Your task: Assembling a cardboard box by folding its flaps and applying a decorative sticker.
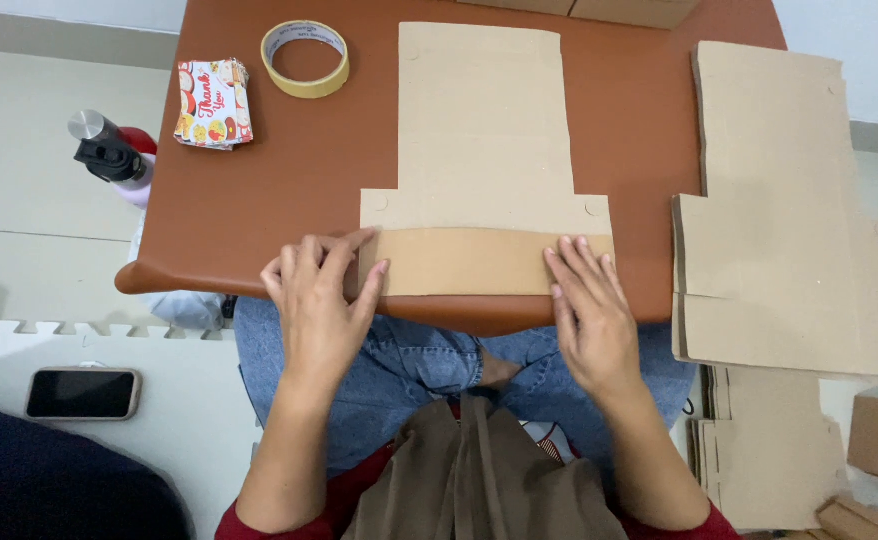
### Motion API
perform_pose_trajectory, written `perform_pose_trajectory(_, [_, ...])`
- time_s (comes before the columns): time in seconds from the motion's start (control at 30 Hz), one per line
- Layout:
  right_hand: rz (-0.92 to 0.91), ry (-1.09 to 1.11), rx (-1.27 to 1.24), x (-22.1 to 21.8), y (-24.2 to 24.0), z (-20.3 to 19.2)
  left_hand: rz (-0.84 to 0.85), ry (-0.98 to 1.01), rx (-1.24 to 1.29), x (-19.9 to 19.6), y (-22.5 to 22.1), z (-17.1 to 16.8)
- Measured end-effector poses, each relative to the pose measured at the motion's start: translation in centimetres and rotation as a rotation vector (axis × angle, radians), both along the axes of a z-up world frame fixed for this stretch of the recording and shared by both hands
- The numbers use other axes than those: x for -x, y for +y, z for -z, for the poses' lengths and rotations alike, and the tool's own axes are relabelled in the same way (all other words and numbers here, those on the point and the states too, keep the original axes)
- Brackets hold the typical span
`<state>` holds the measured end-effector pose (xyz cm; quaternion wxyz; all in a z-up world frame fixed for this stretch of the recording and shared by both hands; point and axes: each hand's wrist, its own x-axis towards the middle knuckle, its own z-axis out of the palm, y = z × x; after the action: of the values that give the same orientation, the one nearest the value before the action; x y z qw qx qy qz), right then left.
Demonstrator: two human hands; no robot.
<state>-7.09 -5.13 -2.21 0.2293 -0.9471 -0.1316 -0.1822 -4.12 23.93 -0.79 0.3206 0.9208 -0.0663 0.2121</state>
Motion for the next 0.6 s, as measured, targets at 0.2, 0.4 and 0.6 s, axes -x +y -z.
perform_pose_trajectory(0.2, [-0.112, 0.027, 0.207, 1.1, 6.3, 0.5, 0.032, -0.007, -0.001, -0.1, 1.0, 0.2])
perform_pose_trajectory(0.4, [-0.266, -0.036, 0.173, -0.4, 14.6, 1.0, 0.067, 0.041, 0.133, 0.2, 1.5, -0.1])
perform_pose_trajectory(0.6, [-0.408, -0.021, 0.155, -1.7, 15.1, 0.7, 0.142, 0.056, 0.089, 0.5, 2.0, -0.4])
